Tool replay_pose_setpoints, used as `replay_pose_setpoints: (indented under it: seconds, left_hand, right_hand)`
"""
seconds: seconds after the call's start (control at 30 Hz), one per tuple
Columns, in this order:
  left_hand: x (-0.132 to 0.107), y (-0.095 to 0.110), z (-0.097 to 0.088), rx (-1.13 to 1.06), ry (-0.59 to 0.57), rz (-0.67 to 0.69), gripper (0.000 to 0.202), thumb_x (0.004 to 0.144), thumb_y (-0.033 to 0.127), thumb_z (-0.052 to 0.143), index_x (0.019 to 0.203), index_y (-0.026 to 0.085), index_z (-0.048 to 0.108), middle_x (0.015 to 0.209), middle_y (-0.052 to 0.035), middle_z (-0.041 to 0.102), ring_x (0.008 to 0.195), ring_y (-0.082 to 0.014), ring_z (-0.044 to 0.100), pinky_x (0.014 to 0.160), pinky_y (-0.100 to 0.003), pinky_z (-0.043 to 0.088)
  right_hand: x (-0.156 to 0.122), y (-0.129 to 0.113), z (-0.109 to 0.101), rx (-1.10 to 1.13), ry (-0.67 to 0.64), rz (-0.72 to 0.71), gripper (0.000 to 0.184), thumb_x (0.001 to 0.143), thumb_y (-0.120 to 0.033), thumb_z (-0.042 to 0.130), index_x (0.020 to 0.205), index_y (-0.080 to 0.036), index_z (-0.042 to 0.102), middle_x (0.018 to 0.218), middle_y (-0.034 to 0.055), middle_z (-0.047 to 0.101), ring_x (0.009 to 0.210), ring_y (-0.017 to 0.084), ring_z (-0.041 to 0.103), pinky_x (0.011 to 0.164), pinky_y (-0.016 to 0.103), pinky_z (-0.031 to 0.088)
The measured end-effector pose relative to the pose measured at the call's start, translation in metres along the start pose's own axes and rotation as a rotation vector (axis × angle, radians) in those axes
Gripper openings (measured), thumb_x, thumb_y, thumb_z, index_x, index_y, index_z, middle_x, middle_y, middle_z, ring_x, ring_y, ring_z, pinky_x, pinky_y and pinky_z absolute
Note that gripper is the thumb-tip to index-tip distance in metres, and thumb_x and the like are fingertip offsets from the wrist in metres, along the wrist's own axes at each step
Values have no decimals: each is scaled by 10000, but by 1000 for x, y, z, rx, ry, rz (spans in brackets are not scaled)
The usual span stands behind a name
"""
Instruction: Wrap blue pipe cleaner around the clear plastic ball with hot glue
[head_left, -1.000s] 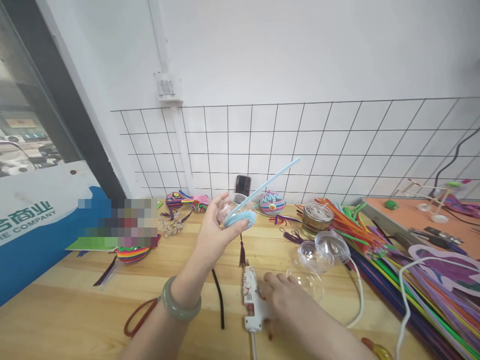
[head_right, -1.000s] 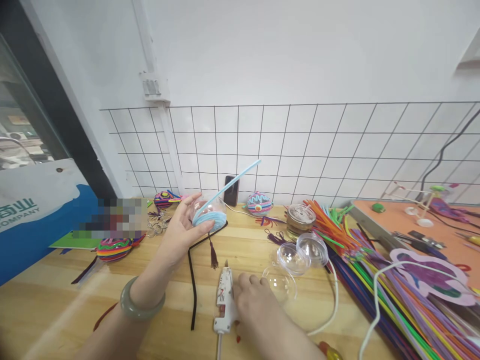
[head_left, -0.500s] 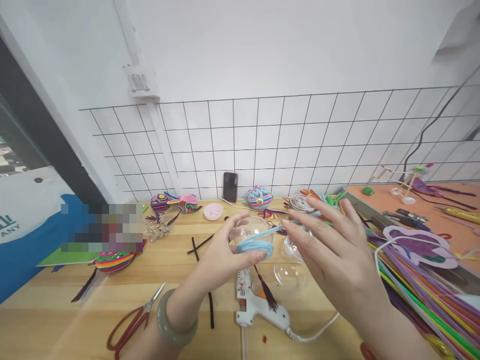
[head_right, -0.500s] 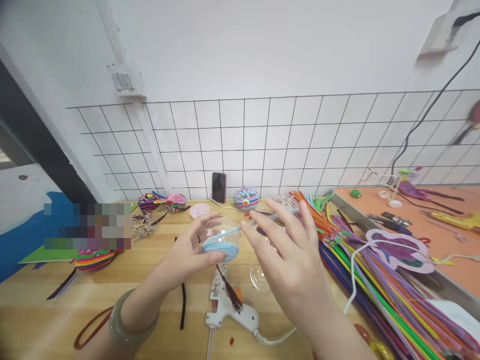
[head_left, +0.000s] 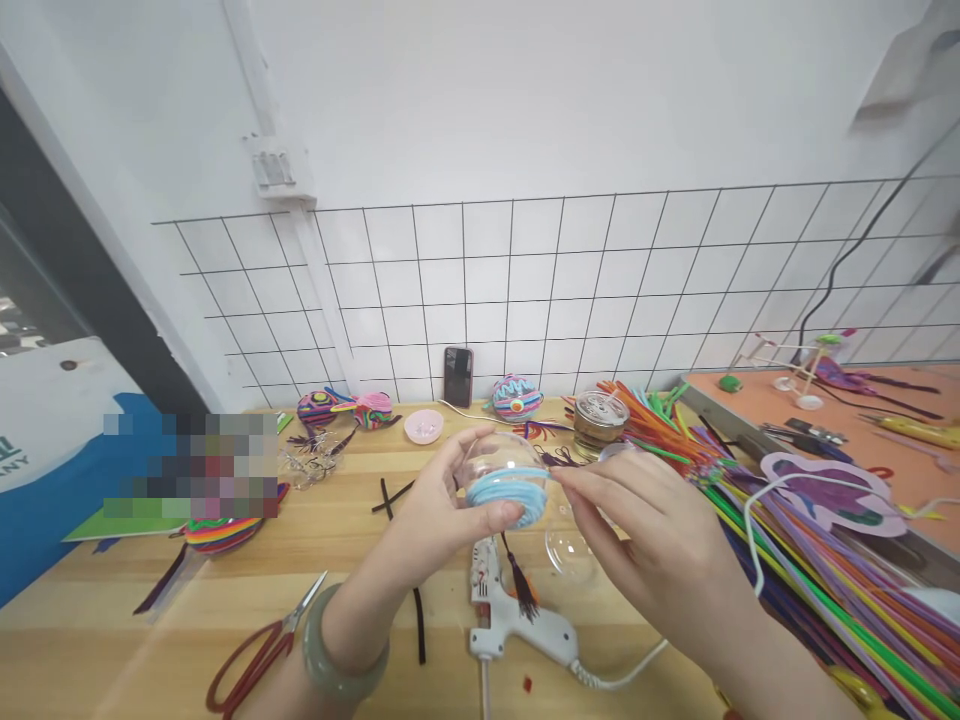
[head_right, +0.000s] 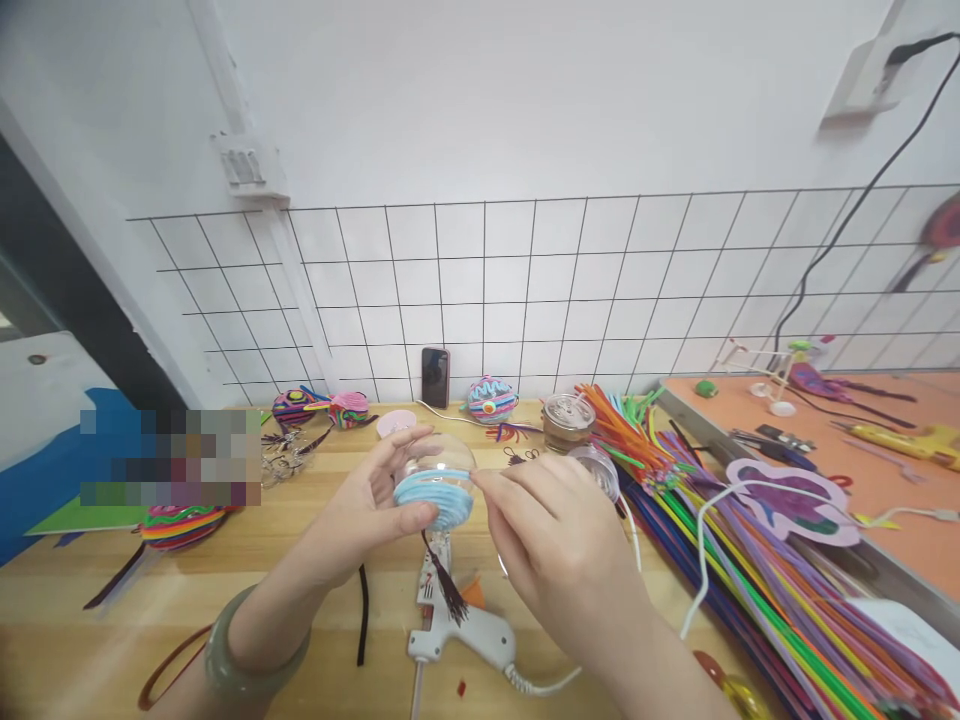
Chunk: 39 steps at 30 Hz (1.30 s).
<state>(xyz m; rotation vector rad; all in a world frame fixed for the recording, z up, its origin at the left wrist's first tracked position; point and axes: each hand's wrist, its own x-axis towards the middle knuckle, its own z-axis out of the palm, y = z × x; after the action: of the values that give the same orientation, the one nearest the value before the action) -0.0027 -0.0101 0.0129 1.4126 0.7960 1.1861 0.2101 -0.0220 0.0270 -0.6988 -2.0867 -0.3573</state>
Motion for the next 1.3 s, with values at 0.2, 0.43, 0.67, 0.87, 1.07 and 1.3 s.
replay_pose_setpoints:
  seconds: [0.2,0.43,0.67,0.87,1.07,1.3]
  left_hand:
    - [0,3,2,-14,36,-37,737,648,328,827,1282,247,461,1364,-138,481,1256,-306,478,1007,-417,410]
    - [0,4,3,-25,42,-47,738,636,332,832,1267,250,460,1340,-131,507,1216,-295,513,965,-398,447]
    - [0,1,3,-44,57,-37,721,632,326,838,1255,244,485,1323,-122,527,1199,-287,529,962,-390,451]
    - [0,4,6,-101,103,-52,694,613,301,848,1227,239,530,1262,-121,570,1170,-300,550,925,-394,467]
    - [0,7,10,-160,104,-71,681,596,295,859,1196,225,547,1245,-128,600,1188,-314,536,940,-408,446]
    - [0,3,9,-205,58,-71,696,646,306,834,1252,223,503,1249,-117,602,1183,-284,533,937,-380,441]
  right_hand:
    - [-3,1,2,28,-29,-11,301,888,-22,548,1160,-140,594,810,77,650,707,193,508,620,346,390]
    - [-3,0,1,33,-45,-11,266,896,-33,538,1135,-117,620,807,83,658,714,193,508,619,346,386]
    - [-2,-1,1,41,-32,0,207,895,-40,541,1059,-108,647,822,89,679,730,193,537,637,347,407]
    - [0,-3,1,36,-19,14,188,899,-62,533,1031,-127,650,800,71,684,717,192,569,635,339,427]
    - [1,-4,1,41,-3,23,187,905,-74,523,1027,-149,642,792,65,690,711,190,589,638,341,438]
    - [1,-3,0,56,-23,17,182,892,-48,544,1032,-121,634,804,71,681,711,191,567,639,341,423]
